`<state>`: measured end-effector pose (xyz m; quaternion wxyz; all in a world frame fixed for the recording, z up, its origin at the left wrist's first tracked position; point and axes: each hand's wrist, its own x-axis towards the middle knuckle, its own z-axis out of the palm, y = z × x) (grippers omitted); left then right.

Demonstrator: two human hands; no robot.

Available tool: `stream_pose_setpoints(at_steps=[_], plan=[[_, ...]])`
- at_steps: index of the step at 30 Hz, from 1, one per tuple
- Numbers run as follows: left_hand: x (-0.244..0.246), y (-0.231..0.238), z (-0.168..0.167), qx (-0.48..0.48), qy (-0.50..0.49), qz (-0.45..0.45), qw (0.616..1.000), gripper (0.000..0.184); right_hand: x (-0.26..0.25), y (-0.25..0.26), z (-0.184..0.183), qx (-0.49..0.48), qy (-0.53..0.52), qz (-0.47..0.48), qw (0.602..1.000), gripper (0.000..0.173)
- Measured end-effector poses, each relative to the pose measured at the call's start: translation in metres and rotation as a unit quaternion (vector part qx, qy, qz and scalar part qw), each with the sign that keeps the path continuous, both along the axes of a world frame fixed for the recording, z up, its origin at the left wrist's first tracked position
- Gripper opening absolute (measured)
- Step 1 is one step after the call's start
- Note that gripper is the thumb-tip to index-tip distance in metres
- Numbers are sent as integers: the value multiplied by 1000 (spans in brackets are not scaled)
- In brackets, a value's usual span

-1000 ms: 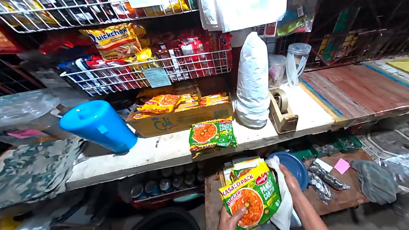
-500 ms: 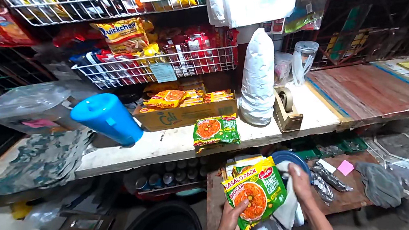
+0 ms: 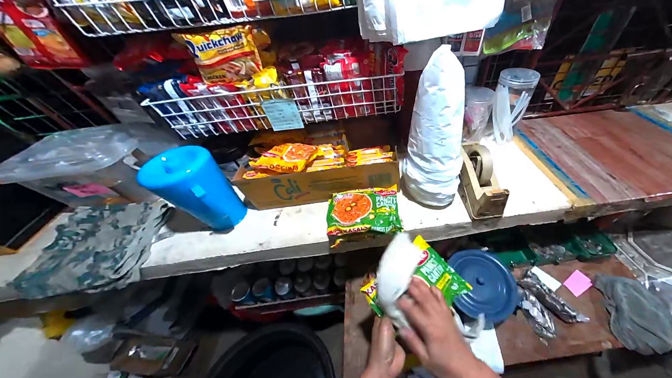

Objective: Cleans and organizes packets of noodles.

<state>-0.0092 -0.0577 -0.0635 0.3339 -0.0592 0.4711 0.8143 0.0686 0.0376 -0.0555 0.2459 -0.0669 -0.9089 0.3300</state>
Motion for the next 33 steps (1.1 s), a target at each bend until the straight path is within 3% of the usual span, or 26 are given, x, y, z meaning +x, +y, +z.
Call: stream_pose_setpoints(at_steps=[1,3,9,12,16,20,25,27,30,31,33], plan=[[3,1,4,-9,3,1,1000,29,-5,-3,-17,74,25,1,997,43],[7,3,5,-27,-4,15,1000,28,-12,7,-38,106,51,-36,992,42],[4,-18,-9,-22,18,-70,997,35,-7,67,-26,-108,-26,-133,985,42],[-9,-38,6,-3,60,-81,995,36,11,97,-34,-174,-3,-215,961,41],[-66,-46,68,10,158,-29,987,31,40,105,-41,-238,48,-276,930,45],[-163,-24,130,-44,219,-114,968,31,51,96,-37,-271,100,-305,908,46],[-236,29,131,-183,186,-122,958,35,60,83,-21,-355,127,-308,873,46],[-250,38,123,-263,245,-139,923,43,66,83,-20,-390,123,-302,861,44],[-264,26,113,-419,435,-121,788,52,77,85,-23,-399,115,-294,861,40],[-258,16,114,-445,491,-83,745,55,78,86,-24,-402,111,-295,859,37],[-226,-5,113,-415,571,9,708,54,72,83,-25,-414,96,-295,856,33]])
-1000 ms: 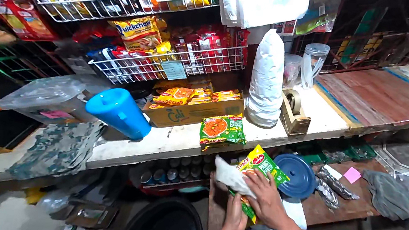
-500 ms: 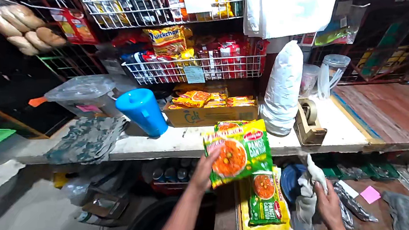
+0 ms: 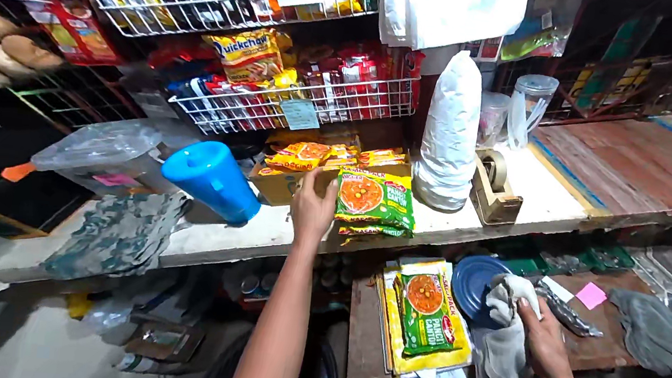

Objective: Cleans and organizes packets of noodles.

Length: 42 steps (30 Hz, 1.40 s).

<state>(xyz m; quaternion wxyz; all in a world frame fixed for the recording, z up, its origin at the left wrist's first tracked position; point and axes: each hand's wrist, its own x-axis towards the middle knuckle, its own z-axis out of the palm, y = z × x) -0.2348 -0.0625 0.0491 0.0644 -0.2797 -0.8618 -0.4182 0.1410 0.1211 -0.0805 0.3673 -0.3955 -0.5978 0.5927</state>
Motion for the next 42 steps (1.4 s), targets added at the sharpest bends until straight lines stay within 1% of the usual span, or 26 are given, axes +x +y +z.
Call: stream_pose_setpoints(at_steps=[1,2,3,5,7,8,9,10,11,12,13,14,15,17,18,20,23,25,27,28,31,34,35,39,40,42], plan=[[24,-7,-9,45,33,-18,998,49,-7,-3,1,-14,-2,10,1000,33],[52,-11,-25,92,33,-53,994,40,-16,-8,3,-25,0,17,1000,33],[80,-11,-49,126,5,-97,987,32,-25,-14,6,-30,7,22,999,34],[128,-10,-100,116,-128,-174,969,25,-43,-23,13,-12,36,29,999,38],[153,-7,-146,74,-288,-189,936,28,-57,-25,14,31,51,36,998,41],[160,-6,-165,50,-350,-180,918,31,-61,-24,11,58,20,46,997,40],[164,-6,-182,24,-391,-166,905,34,-64,-23,4,85,-43,71,993,41],[166,-5,-196,-5,-413,-150,898,38,-65,-20,-8,109,-122,120,979,43],[169,-4,-207,-30,-421,-136,896,42,-66,-16,-23,126,-204,186,953,49],[170,-3,-215,-50,-424,-127,895,46,-68,-15,-38,144,-263,242,923,59],[171,-1,-220,-68,-428,-120,893,48,-71,-16,-55,182,-294,267,899,74],[171,1,-224,-79,-433,-114,891,50,-74,-18,-73,227,-305,277,883,88],[172,4,-227,-86,-438,-106,888,50,-77,-21,-89,261,-307,287,869,97],[171,9,-233,-93,-455,-90,881,53,-82,-28,-115,272,-326,325,845,101],[170,11,-235,-95,-464,-84,876,55,-83,-31,-125,267,-327,333,843,100],[166,17,-234,-103,-477,-77,870,59,-82,-32,-136,249,-278,318,871,86],[164,24,-233,-101,-498,-59,859,62,-78,-26,-145,230,-183,284,913,56],[164,28,-231,-106,-499,-59,858,57,-77,-20,-145,215,-152,269,927,42],[165,34,-231,-112,-484,-66,865,52,-76,-17,-144,201,-127,249,939,35],[167,38,-233,-104,-478,-66,870,55,-75,-17,-142,198,-115,238,944,33],[176,48,-234,-23,-505,-71,860,82,-71,-18,-144,213,-92,206,951,32],[185,54,-235,67,-527,-107,840,88,-65,-19,-141,245,-93,183,947,31],[186,52,-233,79,-532,-135,832,87,-62,-18,-137,262,-94,178,944,31],[182,37,-206,82,-546,-253,795,65,-59,-2,-107,327,-67,169,927,35],[179,33,-199,67,-534,-285,793,63,-58,6,-95,320,-60,185,927,35],[174,27,-186,17,-506,-335,795,62,-57,22,-68,260,-73,252,929,34]])
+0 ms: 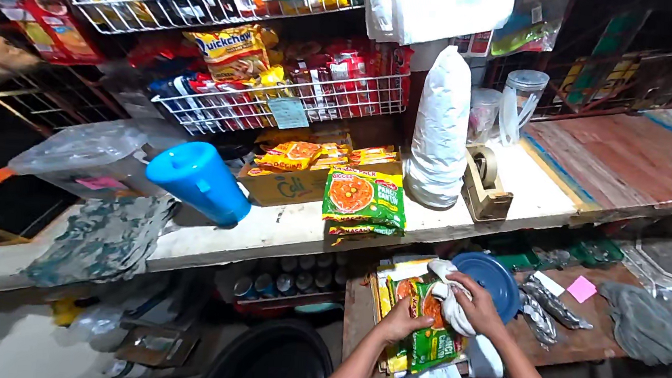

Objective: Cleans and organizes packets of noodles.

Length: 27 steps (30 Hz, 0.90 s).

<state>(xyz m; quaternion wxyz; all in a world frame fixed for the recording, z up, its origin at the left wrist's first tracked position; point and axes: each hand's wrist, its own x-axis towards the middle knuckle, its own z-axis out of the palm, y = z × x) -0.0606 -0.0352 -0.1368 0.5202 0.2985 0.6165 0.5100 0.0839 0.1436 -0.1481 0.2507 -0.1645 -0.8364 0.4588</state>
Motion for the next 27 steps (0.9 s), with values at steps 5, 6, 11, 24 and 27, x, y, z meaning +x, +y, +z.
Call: stream_pose_setpoints(at_steps=[5,6,11,24,27], plan=[[8,-7,16,-4,19,40,999,47,-2,9,44,-95,9,-22,995,33],[11,-7,17,1,5,78,997,44,-2,2,54,-89,59,-55,993,33],[26,-15,34,-11,118,57,991,55,-4,-49,74,150,3,58,987,62],[25,-27,44,36,103,-29,994,61,-5,43,63,-69,-222,43,972,32],[19,-25,38,27,72,4,997,62,10,29,92,-120,-12,-21,992,33]])
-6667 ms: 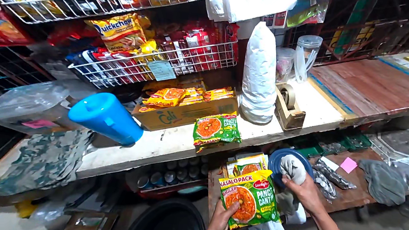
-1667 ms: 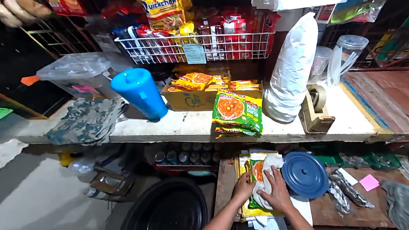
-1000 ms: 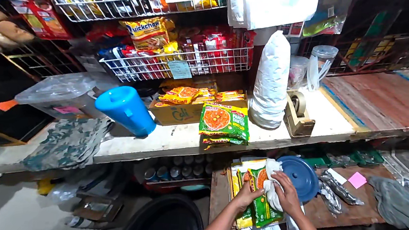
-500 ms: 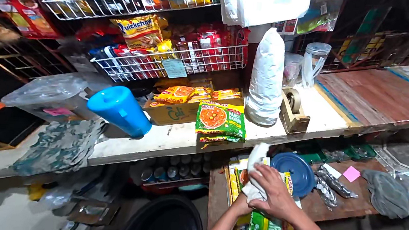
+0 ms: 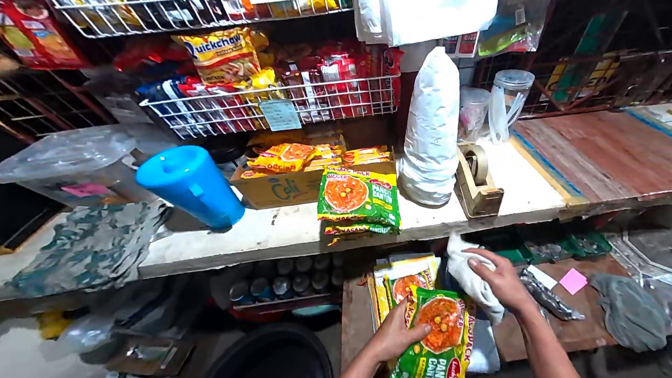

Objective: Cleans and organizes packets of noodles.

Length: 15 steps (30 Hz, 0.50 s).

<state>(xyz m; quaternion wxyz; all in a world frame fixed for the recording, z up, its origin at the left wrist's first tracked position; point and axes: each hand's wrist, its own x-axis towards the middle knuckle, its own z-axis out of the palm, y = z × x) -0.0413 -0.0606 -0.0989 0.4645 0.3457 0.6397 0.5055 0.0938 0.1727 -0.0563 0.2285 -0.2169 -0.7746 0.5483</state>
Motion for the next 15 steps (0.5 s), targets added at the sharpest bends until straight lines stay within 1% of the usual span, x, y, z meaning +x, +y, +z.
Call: stream_pose_setpoints(at_steps=[2,3,5,6,7,9,10,11,12,13,15], plan=[[0,4,-2,-4,-8,-1,1000,56,-1,-24,22,43,85,15,995,34],[2,5,-2,5,-6,-3,1000,54,-3,-37,27,91,100,41,990,34],[7,8,4,41,2,9,999,50,-11,-57,18,201,78,118,969,33],[8,9,10,60,0,20,998,46,-14,-61,8,233,60,150,959,32],[7,8,14,74,-7,23,997,42,-16,-60,-4,239,44,159,957,32],[2,5,17,69,-31,12,997,45,-8,-42,-19,166,-4,123,978,34],[0,3,17,66,-50,24,996,45,-2,-28,-25,126,-38,96,987,35],[0,0,19,70,-78,48,993,46,5,-16,-31,87,-66,67,992,34],[2,-1,21,79,-110,85,987,46,13,-8,-37,54,-72,30,996,33],[4,2,25,90,-142,133,977,43,21,-4,-37,22,-56,-15,998,32],[12,15,31,107,-196,233,947,35,31,-9,-19,-29,34,-106,993,33]])
